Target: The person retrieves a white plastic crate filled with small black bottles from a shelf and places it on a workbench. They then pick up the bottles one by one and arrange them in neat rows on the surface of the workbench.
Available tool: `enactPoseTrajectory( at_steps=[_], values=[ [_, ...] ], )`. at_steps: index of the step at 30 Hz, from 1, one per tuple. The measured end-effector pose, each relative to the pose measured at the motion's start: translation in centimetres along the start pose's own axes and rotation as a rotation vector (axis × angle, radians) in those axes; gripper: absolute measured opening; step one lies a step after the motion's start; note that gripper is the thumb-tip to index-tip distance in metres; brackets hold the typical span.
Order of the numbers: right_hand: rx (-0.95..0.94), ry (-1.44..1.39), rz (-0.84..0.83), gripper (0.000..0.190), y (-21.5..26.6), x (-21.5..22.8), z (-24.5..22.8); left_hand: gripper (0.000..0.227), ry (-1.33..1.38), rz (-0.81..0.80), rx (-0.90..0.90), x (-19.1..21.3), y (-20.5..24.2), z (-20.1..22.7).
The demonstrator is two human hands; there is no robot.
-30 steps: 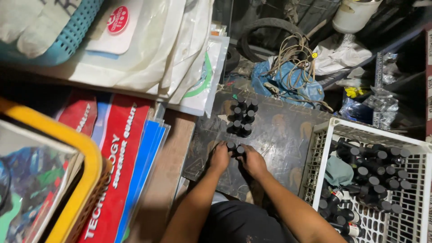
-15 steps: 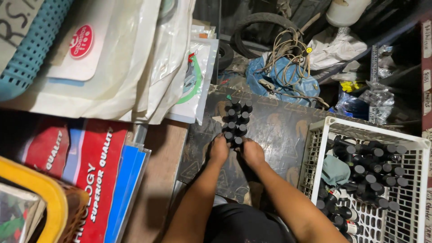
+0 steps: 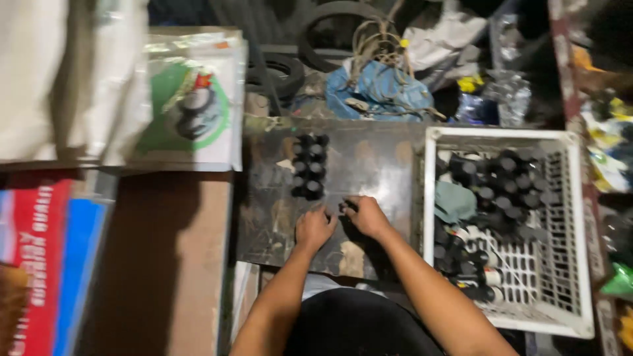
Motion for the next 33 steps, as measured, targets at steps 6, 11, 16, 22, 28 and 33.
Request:
enactPoseTrajectory(
  at_steps=[6,11,16,22,28,33],
  values=[
    [0.068,-0.3,0.254,0.026,8.3,6.6,7.6,0.021,0.239,0.284,-0.466,-4.9,3.5,13.4],
    [0.051,-0.246,0.571,0.022,14.9,12.4,19.6,0.01,0.266,0.361,-0.711,-9.4,7.9,24.2],
    [-0.061,0.052,0.975,0.03,21.6,17.4,27.1,0.022,0.221,0.198,-0.732,-16.0,9.4,30.2],
    [-0.087,0.141,0.736,0.06,21.3,16.1,29.4,0.07,0.173,-0.343,-0.514,-22.2,7.4,33.1],
    [-0.287,0.14,0.517,0.045,19.0,12.7,33.2,0.057,-0.021,-0.368,-0.439,-27.1,3.9,30.2],
    [-0.287,0.043,0.524,0.031,18.5,12.9,33.3,0.045,-0.024,-0.284,-0.433,-23.2,6.2,32.1]
  ],
)
Point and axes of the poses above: each hand's wrist, its own y-axis away from the middle knuckle, its own x-axis out of the back of the hand, z = x × y, the point moved 4 cm from there along -y, towards the middle knuckle, and after that the axes turned 11 degrees about y, right-handed, at the moved point
